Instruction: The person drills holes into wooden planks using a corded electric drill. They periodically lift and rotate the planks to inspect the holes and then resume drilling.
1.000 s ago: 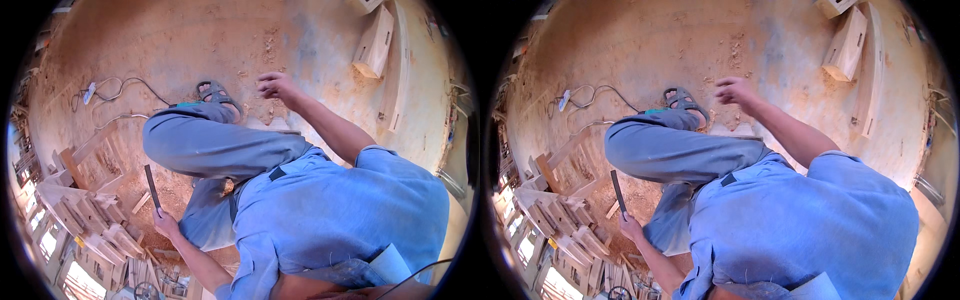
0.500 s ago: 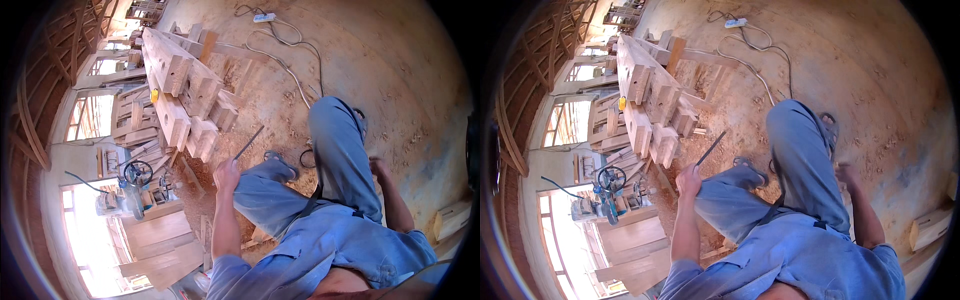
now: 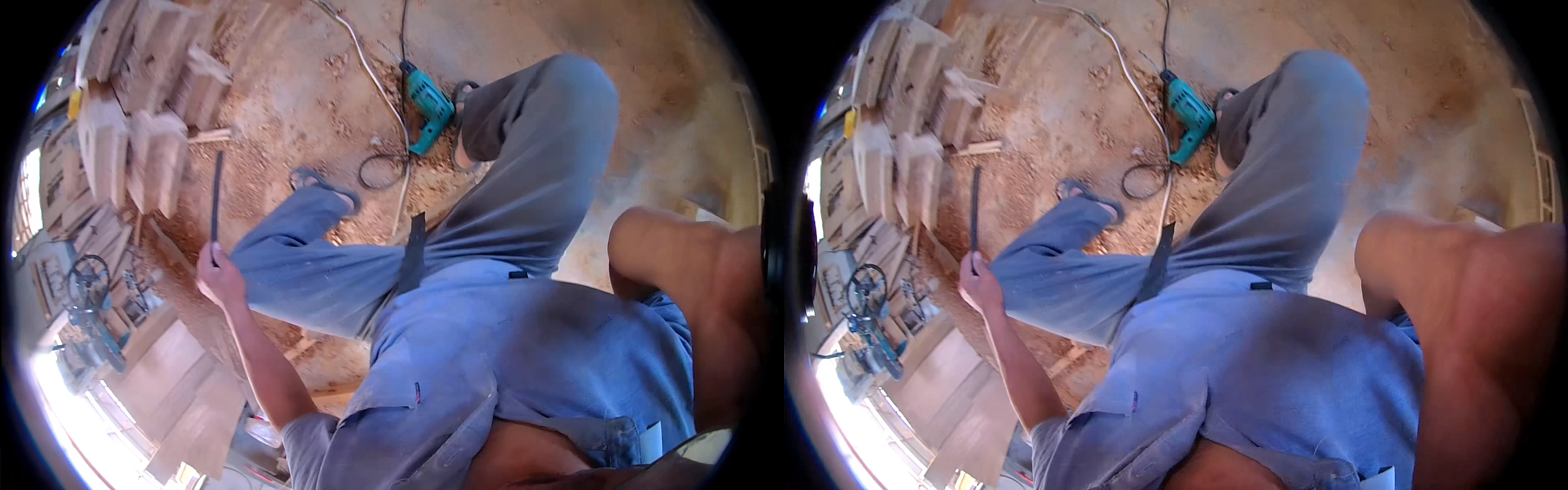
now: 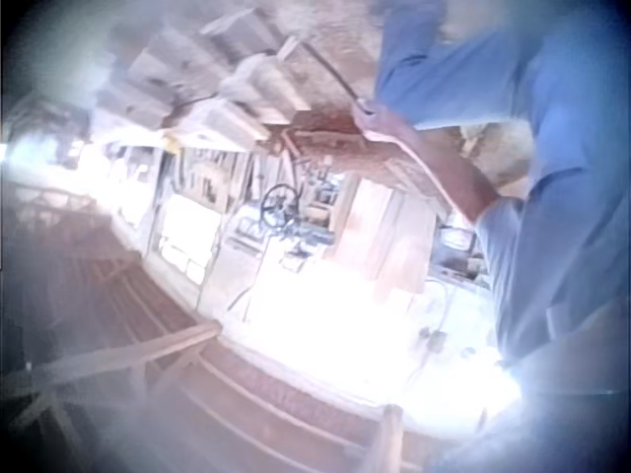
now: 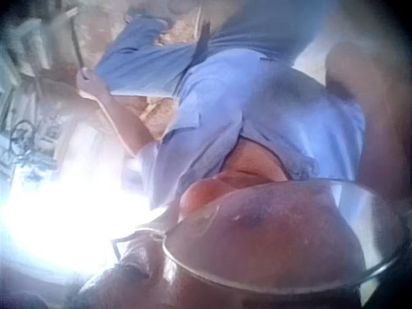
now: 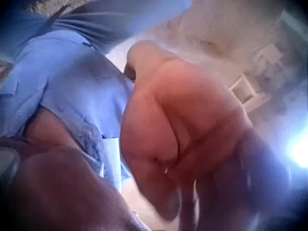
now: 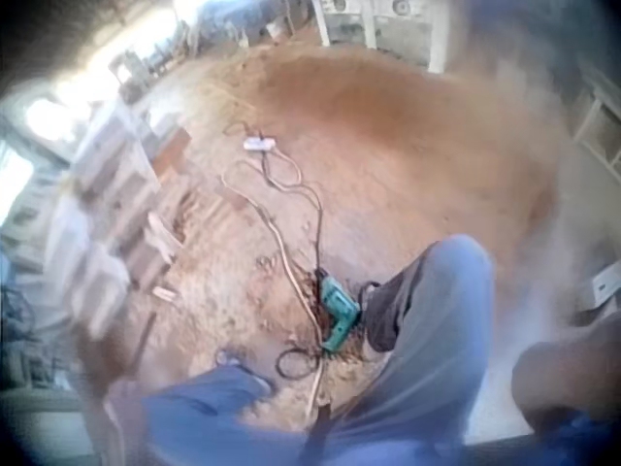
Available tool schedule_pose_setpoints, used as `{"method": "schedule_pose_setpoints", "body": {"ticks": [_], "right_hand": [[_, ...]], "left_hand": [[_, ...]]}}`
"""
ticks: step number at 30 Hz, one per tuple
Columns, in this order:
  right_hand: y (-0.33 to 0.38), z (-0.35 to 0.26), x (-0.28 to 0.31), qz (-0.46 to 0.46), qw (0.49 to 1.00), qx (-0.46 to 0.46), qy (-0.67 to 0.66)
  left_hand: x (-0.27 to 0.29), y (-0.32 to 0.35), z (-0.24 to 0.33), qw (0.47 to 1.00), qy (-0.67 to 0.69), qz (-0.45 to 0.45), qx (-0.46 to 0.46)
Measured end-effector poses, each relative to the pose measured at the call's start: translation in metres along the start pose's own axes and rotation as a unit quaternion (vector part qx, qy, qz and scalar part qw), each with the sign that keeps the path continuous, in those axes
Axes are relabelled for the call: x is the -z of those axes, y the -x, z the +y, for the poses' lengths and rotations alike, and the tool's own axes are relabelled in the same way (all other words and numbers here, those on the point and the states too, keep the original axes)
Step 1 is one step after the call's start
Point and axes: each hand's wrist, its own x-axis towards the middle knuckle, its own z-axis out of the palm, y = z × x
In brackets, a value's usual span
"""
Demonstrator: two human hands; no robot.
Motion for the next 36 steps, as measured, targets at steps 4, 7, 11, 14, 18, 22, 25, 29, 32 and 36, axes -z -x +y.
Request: {"method": "schedule_pose_setpoints", "body": {"ticks": [4, 7, 11, 14, 18, 22, 25, 29, 32, 36], "right_hand": [[0.034, 0.042, -0.098, -0.215, 0.973, -0.021, 0.078], [0.083, 0.095, -0.158, -0.333, 0.923, -0.058, 0.183], [0.111, 0.119, -0.187, -0.422, 0.881, -0.054, 0.209], [0.09, 0.101, -0.169, -0.419, 0.889, -0.049, 0.176], [0.021, 0.047, -0.119, -0.235, 0.97, -0.031, 0.056], [0.09, 0.151, -0.126, 0.008, 0.895, -0.441, -0.072], [0.292, 0.266, -0.155, 0.027, 0.503, -0.859, -0.09], [0.389, 0.291, -0.192, 0.026, 0.505, -0.862, -0.016], [0.375, 0.303, -0.193, 0.016, 0.408, -0.909, -0.088], [0.347, 0.307, -0.206, 0.098, 0.405, -0.884, -0.211]], "left_hand": [[-0.002, 0.019, -0.006, 0.999, 0.027, 0.034, 0.031], [-0.002, 0.005, 0.011, 0.998, 0.047, 0.049, 0.007], [-0.004, 0.012, 0.01, 0.995, 0.082, 0.058, 0.009], [-0.002, 0.002, 0.015, 0.993, 0.103, 0.054, -0.002], [0.002, 0.014, 0.014, 0.996, 0.066, 0.037, 0.038], [-0.002, 0.023, -0.011, 0.99, 0.074, 0.018, 0.115], [0.006, 0.025, -0.023, 0.984, 0.089, 0.006, 0.153], [0.008, 0.029, -0.029, 0.979, 0.071, -0.002, 0.194], [0.019, 0.031, -0.032, 0.974, 0.016, -0.026, 0.223], [0.018, 0.04, -0.034, 0.972, -0.019, -0.015, 0.236]]}}
